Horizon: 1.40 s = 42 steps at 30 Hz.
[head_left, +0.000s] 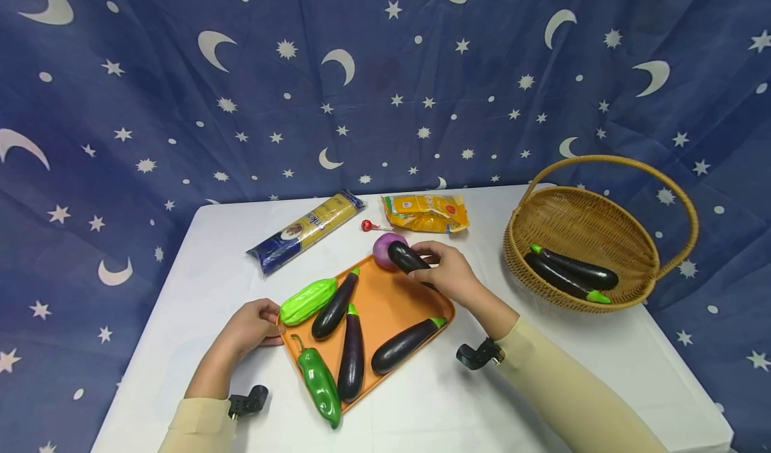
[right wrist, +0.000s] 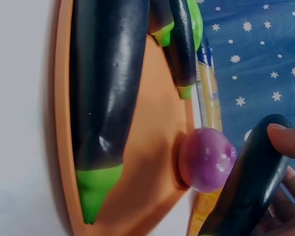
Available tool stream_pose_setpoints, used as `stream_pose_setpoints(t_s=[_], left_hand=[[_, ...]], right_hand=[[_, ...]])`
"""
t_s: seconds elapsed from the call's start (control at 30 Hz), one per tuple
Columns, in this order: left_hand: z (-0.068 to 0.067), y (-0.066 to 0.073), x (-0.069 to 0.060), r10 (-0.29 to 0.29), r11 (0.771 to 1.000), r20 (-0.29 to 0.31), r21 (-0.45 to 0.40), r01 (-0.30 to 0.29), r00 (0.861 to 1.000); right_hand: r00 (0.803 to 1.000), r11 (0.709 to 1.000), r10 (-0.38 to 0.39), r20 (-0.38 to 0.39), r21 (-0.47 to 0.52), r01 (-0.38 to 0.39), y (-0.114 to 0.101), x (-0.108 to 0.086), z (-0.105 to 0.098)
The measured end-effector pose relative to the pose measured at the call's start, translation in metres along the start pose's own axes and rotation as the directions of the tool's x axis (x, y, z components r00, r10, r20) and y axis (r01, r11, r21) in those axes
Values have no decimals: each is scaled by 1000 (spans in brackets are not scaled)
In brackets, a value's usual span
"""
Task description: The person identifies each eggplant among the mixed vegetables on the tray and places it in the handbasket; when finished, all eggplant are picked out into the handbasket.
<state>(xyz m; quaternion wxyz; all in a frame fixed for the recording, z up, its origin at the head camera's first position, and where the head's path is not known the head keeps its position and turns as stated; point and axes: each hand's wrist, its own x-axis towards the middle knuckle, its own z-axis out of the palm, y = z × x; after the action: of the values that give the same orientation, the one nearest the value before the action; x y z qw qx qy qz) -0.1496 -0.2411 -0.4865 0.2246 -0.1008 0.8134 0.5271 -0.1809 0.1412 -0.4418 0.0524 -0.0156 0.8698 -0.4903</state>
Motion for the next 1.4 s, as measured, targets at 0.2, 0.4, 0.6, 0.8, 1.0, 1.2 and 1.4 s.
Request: stream_pose_setpoints(t_s=[0.2,0.4,0.6,0.8,1.0,1.2,1.4], left_hand=[[-1,-1,1,0,1000,6,-5,0,1000],[0,-1,2,-7,1000,9,7,7,1000],[0,-2,1,0,1000,4,6,0,1000],[0,-2,1,-4,1000,7,10,4,1000],[0,-3,2,-1,1000,9,14,1,1000],[0,-2,1,2,1000,10,10,-2,1000],[-1,-2,1,10,1000,15,9,-10,1000]], right_hand=[[999,1000,-18,-27,9,19,-4,2,-7],[999,999,-10,-35,46,12,-11,0,-15],[998,998,-16,-53,59,19,-15,1,-22],[997,996,-40,-72,80,46,-18,4,-27],[996,995,-44,-75,82,51,-24,4,-31],[995,995,-52,-91,74,59,-28,4,-38],[993,996,-47,-110,65,55,-30,5,-46]])
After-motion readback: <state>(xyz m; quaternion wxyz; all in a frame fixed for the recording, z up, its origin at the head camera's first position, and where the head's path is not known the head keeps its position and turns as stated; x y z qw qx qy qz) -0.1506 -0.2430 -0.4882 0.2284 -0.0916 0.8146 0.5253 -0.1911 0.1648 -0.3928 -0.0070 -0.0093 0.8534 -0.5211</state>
